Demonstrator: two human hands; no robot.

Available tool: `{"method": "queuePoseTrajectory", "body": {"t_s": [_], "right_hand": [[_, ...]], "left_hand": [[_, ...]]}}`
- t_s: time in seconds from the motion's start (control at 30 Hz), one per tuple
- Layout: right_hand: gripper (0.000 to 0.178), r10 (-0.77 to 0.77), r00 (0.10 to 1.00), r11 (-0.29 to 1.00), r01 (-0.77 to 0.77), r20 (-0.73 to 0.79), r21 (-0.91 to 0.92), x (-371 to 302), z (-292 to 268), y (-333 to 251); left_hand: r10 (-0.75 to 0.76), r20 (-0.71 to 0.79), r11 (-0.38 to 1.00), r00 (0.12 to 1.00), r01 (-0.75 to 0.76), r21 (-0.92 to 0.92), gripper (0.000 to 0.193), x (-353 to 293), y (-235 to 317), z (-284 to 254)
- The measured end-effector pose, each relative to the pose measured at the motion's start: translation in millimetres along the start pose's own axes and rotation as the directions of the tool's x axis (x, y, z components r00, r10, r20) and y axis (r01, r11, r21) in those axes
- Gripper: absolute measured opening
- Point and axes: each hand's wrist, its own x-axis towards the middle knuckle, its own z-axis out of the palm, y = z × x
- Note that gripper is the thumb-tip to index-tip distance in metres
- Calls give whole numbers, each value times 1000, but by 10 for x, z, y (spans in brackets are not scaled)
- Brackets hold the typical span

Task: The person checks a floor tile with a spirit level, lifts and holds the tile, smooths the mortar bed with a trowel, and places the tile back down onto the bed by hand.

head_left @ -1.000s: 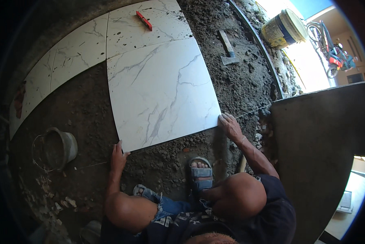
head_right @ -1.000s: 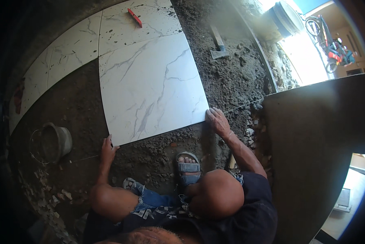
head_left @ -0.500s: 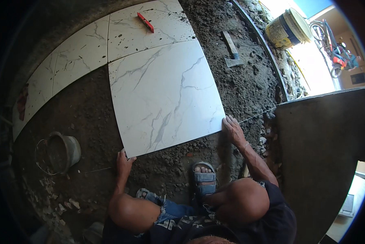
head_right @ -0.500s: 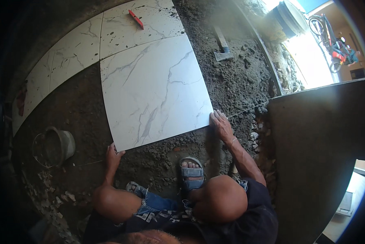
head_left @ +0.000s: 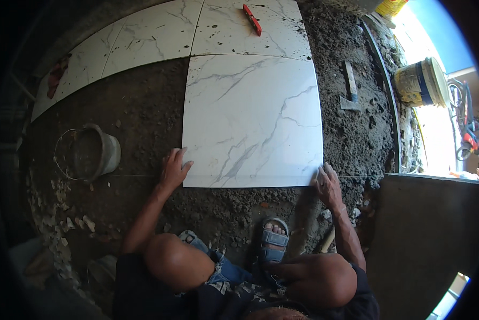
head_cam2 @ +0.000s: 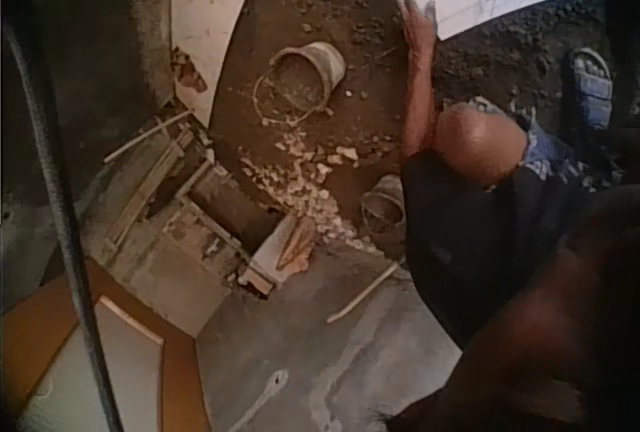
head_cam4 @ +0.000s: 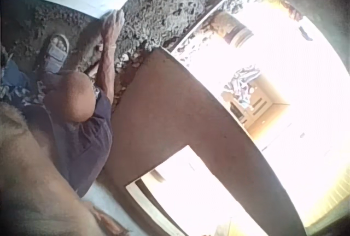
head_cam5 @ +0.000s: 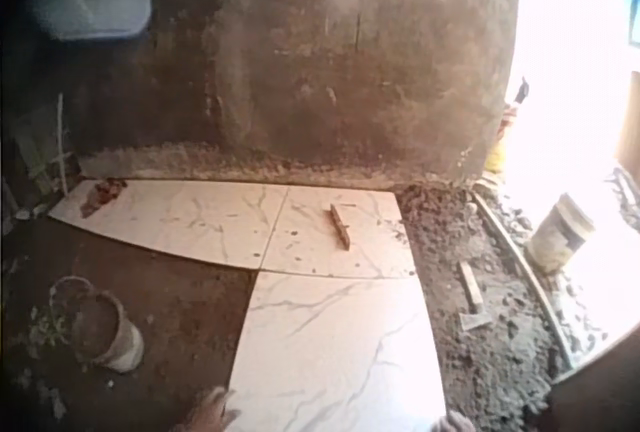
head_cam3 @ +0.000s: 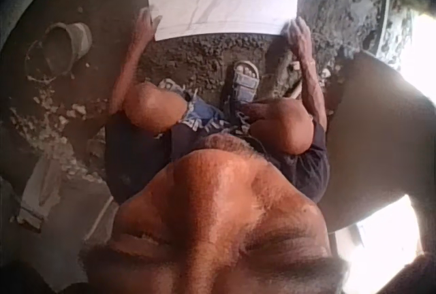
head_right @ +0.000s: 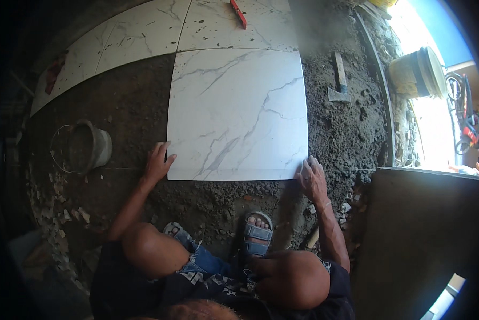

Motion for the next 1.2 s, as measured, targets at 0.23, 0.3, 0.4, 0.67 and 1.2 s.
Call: {"method": "queuePoseTrajectory", "body": {"t_s": [0.23,0.3,0.4,0.67,1.2], "right_hand": [[65,106,984,994,-106,-142,6,457,229,80],[66,220,962,975,-216,-163,42,505,387,-70],[66,363,905,932,-351,-221,93,505,432,-131],[62,418,879,904,-376,-229,204,536,543,-238],[55,428,858,892,-350,-284,287,598,547,-167]], "left_hand": [[-155,-174,975,972,122,-187,62,1054,188,394],[-300,-285,938,911,226,-265,57,1154,97,514],[-449,-235,860,862,346,-374,51,1239,110,613],[-410,-339,897,846,306,-320,39,1369,26,572],[127,7,938,992,-123,323,64,2831,1583,1090]]}}
